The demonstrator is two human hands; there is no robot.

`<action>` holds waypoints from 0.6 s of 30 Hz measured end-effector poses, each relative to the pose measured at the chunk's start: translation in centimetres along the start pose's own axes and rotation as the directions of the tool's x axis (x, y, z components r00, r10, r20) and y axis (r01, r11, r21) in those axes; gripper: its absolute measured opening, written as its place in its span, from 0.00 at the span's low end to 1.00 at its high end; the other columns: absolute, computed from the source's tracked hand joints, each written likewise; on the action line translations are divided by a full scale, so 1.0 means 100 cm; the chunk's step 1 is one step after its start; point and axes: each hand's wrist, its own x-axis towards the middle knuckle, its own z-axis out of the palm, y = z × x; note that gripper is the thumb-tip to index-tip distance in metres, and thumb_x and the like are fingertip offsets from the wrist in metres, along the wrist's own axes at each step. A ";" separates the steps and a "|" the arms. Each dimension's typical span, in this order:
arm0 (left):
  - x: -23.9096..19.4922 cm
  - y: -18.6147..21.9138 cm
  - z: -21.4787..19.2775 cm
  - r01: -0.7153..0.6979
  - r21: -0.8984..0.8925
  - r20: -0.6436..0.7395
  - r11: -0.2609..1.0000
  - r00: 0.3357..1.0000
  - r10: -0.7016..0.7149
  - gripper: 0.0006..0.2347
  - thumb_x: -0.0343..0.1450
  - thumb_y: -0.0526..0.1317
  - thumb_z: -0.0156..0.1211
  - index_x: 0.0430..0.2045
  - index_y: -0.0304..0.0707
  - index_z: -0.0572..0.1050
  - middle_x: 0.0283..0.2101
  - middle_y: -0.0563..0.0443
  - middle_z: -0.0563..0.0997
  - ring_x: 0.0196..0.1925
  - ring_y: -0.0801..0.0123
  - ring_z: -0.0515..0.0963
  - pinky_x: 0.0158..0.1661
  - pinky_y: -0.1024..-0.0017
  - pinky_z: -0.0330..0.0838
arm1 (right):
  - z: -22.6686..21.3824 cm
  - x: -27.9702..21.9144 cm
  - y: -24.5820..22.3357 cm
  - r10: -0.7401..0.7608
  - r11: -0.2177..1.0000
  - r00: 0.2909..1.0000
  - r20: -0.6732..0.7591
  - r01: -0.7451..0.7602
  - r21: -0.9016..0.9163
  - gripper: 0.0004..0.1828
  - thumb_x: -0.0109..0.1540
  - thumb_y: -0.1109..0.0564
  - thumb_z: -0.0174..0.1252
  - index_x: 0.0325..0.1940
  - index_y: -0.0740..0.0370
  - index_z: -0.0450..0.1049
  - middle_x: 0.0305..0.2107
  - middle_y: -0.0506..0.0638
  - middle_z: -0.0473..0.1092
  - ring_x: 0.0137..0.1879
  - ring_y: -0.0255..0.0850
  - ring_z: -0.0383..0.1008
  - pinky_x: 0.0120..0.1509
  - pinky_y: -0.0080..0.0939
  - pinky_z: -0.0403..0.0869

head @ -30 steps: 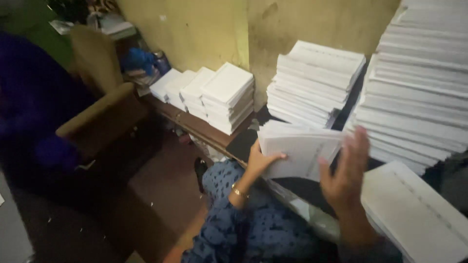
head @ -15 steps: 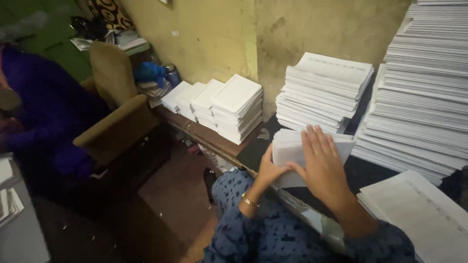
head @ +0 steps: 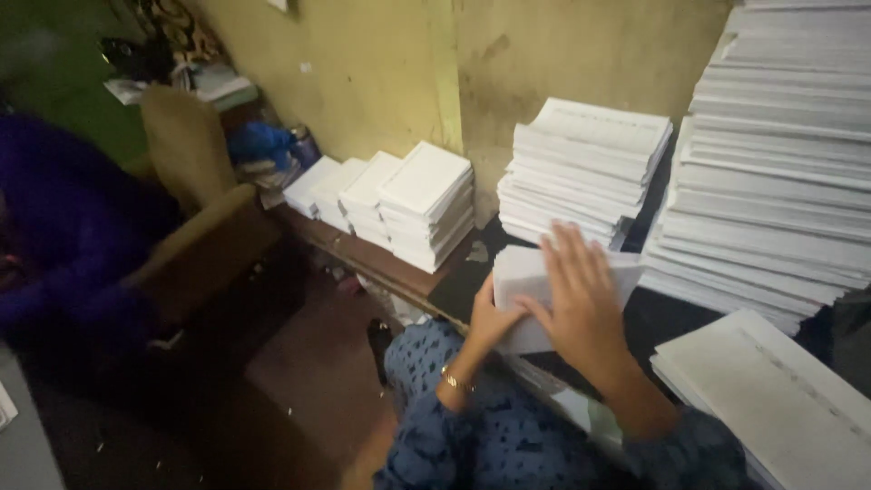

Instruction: Inspecting and flipping through stacks of printed paper forms

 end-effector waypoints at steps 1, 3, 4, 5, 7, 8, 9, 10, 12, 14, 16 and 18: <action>0.005 -0.003 -0.002 0.005 0.041 -0.005 0.999 1.000 -0.004 0.39 0.52 0.40 0.84 0.61 0.39 0.72 0.51 0.36 0.81 0.51 0.56 0.79 0.52 0.56 0.74 | -0.004 0.001 0.002 0.028 1.000 1.000 -0.011 -0.028 -0.009 0.47 0.59 0.35 0.62 0.72 0.70 0.63 0.68 0.67 0.62 0.74 0.62 0.61 0.75 0.65 0.59; -0.006 -0.008 0.003 0.034 0.065 -0.030 0.997 0.999 -0.032 0.39 0.52 0.42 0.85 0.61 0.41 0.73 0.51 0.38 0.82 0.50 0.58 0.80 0.50 0.58 0.75 | -0.012 -0.011 0.010 0.045 0.999 0.999 0.011 -0.045 -0.014 0.45 0.60 0.38 0.62 0.71 0.72 0.63 0.68 0.67 0.62 0.73 0.63 0.62 0.75 0.65 0.60; -0.005 -0.005 0.004 0.030 0.054 -0.035 0.998 0.999 -0.028 0.41 0.49 0.40 0.86 0.61 0.40 0.73 0.51 0.35 0.81 0.51 0.54 0.80 0.51 0.56 0.75 | -0.012 -0.015 0.015 0.044 0.998 0.998 0.047 -0.043 -0.035 0.42 0.59 0.40 0.64 0.70 0.69 0.66 0.65 0.64 0.65 0.73 0.60 0.63 0.76 0.63 0.60; -0.005 -0.002 0.004 0.026 0.043 -0.041 0.999 0.999 -0.024 0.43 0.47 0.39 0.87 0.61 0.38 0.72 0.52 0.33 0.81 0.52 0.50 0.81 0.53 0.54 0.74 | -0.011 -0.019 0.020 0.044 0.998 0.996 0.083 -0.039 -0.056 0.39 0.58 0.42 0.65 0.68 0.65 0.68 0.62 0.61 0.68 0.73 0.57 0.65 0.77 0.62 0.61; -0.005 0.009 0.002 0.024 0.057 -0.025 0.998 0.999 -0.023 0.42 0.47 0.39 0.87 0.60 0.37 0.73 0.52 0.32 0.81 0.53 0.49 0.80 0.53 0.53 0.74 | -0.038 -0.021 0.035 0.170 0.983 0.985 0.009 -0.169 -0.067 0.36 0.61 0.47 0.64 0.70 0.67 0.68 0.63 0.63 0.68 0.73 0.59 0.65 0.77 0.62 0.61; -0.014 0.012 0.008 0.042 0.049 -0.035 0.998 0.999 -0.040 0.41 0.47 0.39 0.87 0.59 0.36 0.73 0.51 0.32 0.81 0.53 0.48 0.80 0.53 0.52 0.73 | -0.055 -0.026 0.045 0.272 0.959 0.962 -0.034 -0.274 -0.072 0.34 0.64 0.52 0.64 0.71 0.68 0.68 0.64 0.65 0.68 0.73 0.60 0.65 0.76 0.62 0.61; -0.009 0.014 0.004 0.044 0.041 -0.044 0.998 0.998 -0.042 0.41 0.47 0.39 0.87 0.59 0.36 0.73 0.51 0.32 0.81 0.53 0.48 0.80 0.53 0.52 0.73 | -0.053 -0.027 0.049 0.264 0.961 0.964 -0.027 -0.265 -0.075 0.34 0.64 0.52 0.64 0.71 0.68 0.68 0.64 0.65 0.68 0.73 0.60 0.65 0.76 0.62 0.61; -0.010 0.014 0.004 0.039 0.042 -0.041 0.998 0.998 -0.038 0.41 0.47 0.39 0.88 0.58 0.37 0.74 0.51 0.34 0.82 0.53 0.49 0.81 0.53 0.53 0.74 | -0.054 -0.031 0.054 0.274 0.962 0.961 0.019 -0.275 0.003 0.34 0.62 0.51 0.65 0.70 0.67 0.69 0.65 0.65 0.65 0.72 0.64 0.64 0.75 0.65 0.61; -0.012 0.011 0.004 0.036 0.044 -0.029 0.998 0.999 -0.035 0.41 0.46 0.39 0.88 0.58 0.38 0.74 0.51 0.36 0.82 0.54 0.50 0.81 0.53 0.54 0.74 | -0.050 -0.037 0.060 0.291 0.952 0.955 0.065 -0.295 0.077 0.34 0.60 0.50 0.66 0.68 0.66 0.70 0.67 0.65 0.63 0.72 0.68 0.62 0.75 0.68 0.61; -0.014 0.005 0.007 0.066 0.047 -0.046 0.997 0.997 -0.064 0.42 0.46 0.39 0.88 0.58 0.40 0.74 0.51 0.37 0.82 0.54 0.49 0.82 0.52 0.54 0.75 | -0.041 -0.038 0.061 0.207 0.978 0.978 0.031 -0.207 0.011 0.32 0.53 0.47 0.71 0.60 0.55 0.76 0.70 0.64 0.59 0.74 0.68 0.61 0.75 0.68 0.64; -0.012 0.011 0.006 0.059 0.047 -0.039 0.997 0.998 -0.057 0.40 0.46 0.39 0.88 0.56 0.39 0.75 0.50 0.36 0.82 0.53 0.49 0.81 0.52 0.53 0.74 | -0.042 -0.032 0.053 0.218 0.976 0.975 0.030 -0.218 0.002 0.30 0.53 0.49 0.71 0.59 0.55 0.76 0.72 0.64 0.56 0.76 0.68 0.58 0.75 0.69 0.63; -0.015 0.022 0.007 0.057 0.051 -0.035 0.997 0.998 -0.056 0.39 0.46 0.38 0.88 0.55 0.38 0.75 0.50 0.36 0.83 0.53 0.50 0.81 0.52 0.53 0.74 | -0.038 -0.033 0.052 0.232 0.973 0.972 0.033 -0.232 -0.002 0.28 0.53 0.51 0.71 0.58 0.54 0.76 0.74 0.65 0.53 0.77 0.69 0.56 0.76 0.69 0.62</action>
